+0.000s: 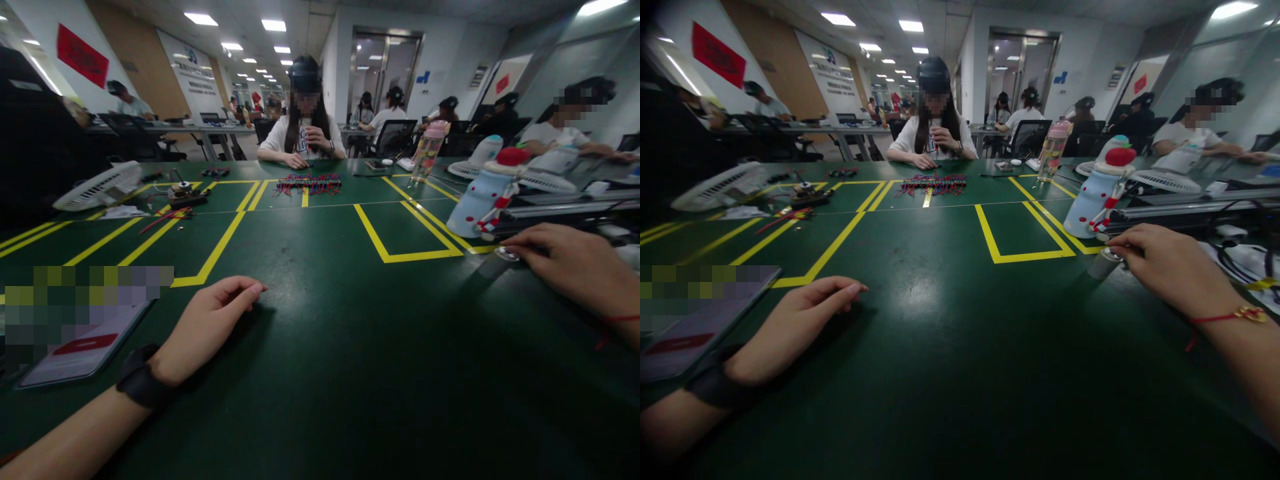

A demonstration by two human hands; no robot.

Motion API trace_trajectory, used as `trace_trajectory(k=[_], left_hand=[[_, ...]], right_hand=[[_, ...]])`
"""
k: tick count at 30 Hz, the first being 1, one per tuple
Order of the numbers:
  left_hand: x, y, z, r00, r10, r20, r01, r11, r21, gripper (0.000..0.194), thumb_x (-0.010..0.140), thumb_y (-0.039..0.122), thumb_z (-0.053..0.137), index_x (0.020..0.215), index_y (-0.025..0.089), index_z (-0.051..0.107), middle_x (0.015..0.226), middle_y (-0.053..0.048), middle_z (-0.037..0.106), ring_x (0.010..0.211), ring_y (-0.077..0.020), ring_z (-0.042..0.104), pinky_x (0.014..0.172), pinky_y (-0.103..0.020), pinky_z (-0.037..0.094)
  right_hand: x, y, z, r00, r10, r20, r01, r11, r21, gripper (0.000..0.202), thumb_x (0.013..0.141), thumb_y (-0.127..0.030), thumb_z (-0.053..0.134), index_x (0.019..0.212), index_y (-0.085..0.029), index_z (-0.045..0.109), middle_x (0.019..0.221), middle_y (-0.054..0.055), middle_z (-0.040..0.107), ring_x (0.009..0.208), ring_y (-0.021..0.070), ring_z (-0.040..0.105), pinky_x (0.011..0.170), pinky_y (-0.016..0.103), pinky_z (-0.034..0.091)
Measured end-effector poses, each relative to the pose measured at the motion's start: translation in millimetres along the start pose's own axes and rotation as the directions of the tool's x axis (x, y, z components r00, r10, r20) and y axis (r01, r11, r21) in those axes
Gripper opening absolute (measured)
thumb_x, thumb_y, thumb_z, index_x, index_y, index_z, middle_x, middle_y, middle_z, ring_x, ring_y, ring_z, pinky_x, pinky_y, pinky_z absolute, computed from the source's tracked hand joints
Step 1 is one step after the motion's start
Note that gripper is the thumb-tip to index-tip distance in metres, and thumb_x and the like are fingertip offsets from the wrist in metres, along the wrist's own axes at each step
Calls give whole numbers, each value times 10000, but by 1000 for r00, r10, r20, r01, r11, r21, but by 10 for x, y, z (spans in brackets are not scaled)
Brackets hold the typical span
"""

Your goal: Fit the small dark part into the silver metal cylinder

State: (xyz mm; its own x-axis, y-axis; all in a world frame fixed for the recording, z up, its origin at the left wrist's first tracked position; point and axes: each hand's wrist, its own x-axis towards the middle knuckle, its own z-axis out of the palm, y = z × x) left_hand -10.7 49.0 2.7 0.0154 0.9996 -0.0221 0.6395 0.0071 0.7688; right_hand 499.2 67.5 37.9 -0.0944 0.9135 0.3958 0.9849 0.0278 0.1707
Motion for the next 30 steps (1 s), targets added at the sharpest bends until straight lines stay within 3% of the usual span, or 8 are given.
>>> trace_trajectory(k=[4, 7, 10, 17, 23, 26, 30], left_hand=[[-7, 11, -3, 1000, 11, -6, -11, 1000, 12, 344, 814, 525, 530, 924, 222, 653, 726, 12, 592, 665, -159, 545, 579, -246, 389], [-9, 11, -5, 1000, 21, -11, -21, 1000, 9, 335, 814, 515, 533, 920, 222, 655, 735, 10, 604, 682, -161, 557, 597, -247, 398], [-5, 5, -3, 1000, 13, -15, -13, 1000, 4, 336, 806, 520, 539, 907, 220, 654, 733, 11, 604, 695, -164, 562, 603, -247, 404], [9, -16, 4, 1000, 13, -2, -13, 1000, 0, 334, 821, 517, 533, 928, 223, 649, 719, 20, 582, 686, -156, 547, 588, -238, 397], [6, -18, -3, 1000, 16, -10, -16, 1000, 6, 320, 822, 509, 538, 917, 225, 649, 733, 16, 596, 707, -163, 560, 619, -247, 412], [8, -21, -5, 1000, 14, -8, -14, 1000, 5, 320, 826, 507, 535, 929, 227, 651, 743, 13, 605, 712, -166, 569, 616, -246, 414], [4, -23, 0, 1000, 29, -2, -29, 1000, 3, 317, 829, 504, 533, 932, 230, 653, 743, 12, 605, 701, -164, 568, 601, -242, 416]], right_hand=[[-3, -50, -16, 997, 42, 61, -44, 998, 34, 351, 827, -398, 444, 946, -182, 694, 1008, 63, 669, 903, 191, 596, 795, 304, 445], [-6, -81, -36, 978, 200, 63, -202, 979, 24, 436, 796, -526, 488, 1026, -206, 675, 998, 62, 671, 841, 204, 603, 698, 310, 441], [8, -88, -55, 926, 355, 130, -353, 935, -40, 484, 769, -611, 475, 952, -220, 693, 888, 69, 679, 746, 221, 594, 621, 320, 415], [56, 64, -39, 882, 377, 282, -426, 894, 138, 412, 733, -541, 555, 973, -249, 718, 916, 52, 700, 766, 227, 625, 662, 337, 442], [24, 93, -38, 862, 441, 250, -490, 851, 191, 466, 693, -612, 582, 899, -223, 735, 868, 85, 706, 772, 265, 634, 673, 386, 454], [11, 131, 7, 878, 382, 288, -456, 851, 262, 457, 672, -588, 619, 955, -244, 721, 952, 66, 705, 863, 275, 640, 761, 416, 454], [9, 148, 106, 886, 329, 327, -449, 786, 425, 620, 544, -538, 743, 1048, -186, 661, 1016, 93, 688, 872, 248, 653, 783, 375, 491]])
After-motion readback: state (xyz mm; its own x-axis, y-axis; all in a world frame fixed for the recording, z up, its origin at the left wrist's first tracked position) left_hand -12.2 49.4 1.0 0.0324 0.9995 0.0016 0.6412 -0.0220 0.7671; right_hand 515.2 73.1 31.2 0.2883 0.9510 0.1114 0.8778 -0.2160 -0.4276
